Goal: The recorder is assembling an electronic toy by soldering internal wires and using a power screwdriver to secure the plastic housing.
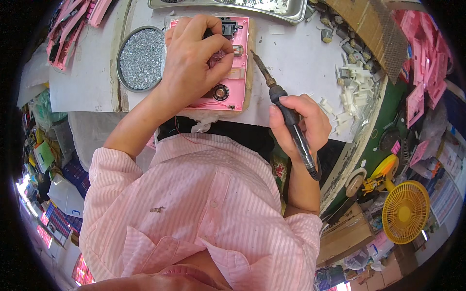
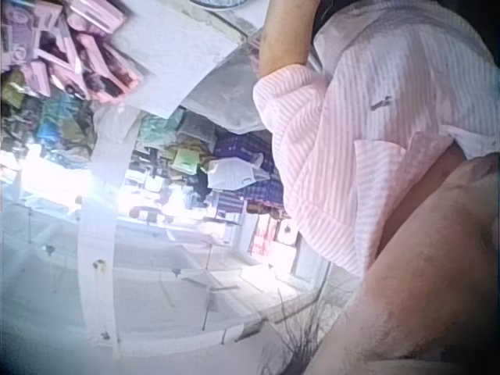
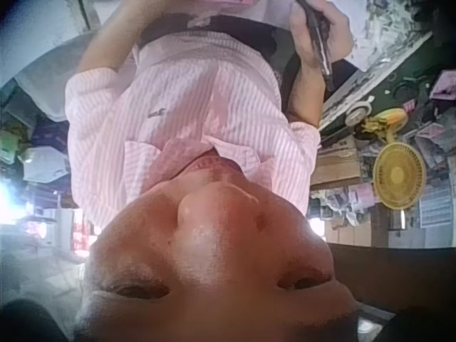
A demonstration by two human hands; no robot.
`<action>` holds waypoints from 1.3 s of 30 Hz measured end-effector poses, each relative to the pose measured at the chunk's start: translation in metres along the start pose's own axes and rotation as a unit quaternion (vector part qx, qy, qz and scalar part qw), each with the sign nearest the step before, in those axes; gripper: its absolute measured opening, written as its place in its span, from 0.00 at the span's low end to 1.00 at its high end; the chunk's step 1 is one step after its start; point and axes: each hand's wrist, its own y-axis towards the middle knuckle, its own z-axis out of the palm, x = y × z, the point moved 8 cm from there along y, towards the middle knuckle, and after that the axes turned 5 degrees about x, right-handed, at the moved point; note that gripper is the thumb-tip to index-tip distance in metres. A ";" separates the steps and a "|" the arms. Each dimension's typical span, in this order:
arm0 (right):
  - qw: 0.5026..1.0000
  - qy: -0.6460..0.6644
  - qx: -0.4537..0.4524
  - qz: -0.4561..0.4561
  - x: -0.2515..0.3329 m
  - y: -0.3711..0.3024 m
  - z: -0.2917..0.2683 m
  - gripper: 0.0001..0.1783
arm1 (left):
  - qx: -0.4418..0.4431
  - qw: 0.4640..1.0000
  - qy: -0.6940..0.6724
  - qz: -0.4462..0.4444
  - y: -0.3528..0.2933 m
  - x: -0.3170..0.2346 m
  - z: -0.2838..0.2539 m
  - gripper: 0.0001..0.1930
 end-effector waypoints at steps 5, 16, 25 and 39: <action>1.000 -0.006 -0.020 -0.014 0.003 0.004 -0.006 0.15 | 0.000 1.000 0.002 0.004 0.000 -0.001 0.000 0.06; 1.000 -0.012 -0.013 -0.018 0.004 0.007 -0.014 0.16 | 0.018 1.000 0.012 -0.009 0.000 -0.002 -0.001 0.07; 0.999 -0.015 0.001 -0.031 0.006 0.010 -0.011 0.17 | -0.001 1.000 0.022 -0.005 0.002 -0.005 -0.004 0.03; 0.999 -0.046 0.024 -0.012 0.006 0.017 0.008 0.14 | 0.016 0.997 0.070 -0.024 0.009 -0.011 0.003 0.05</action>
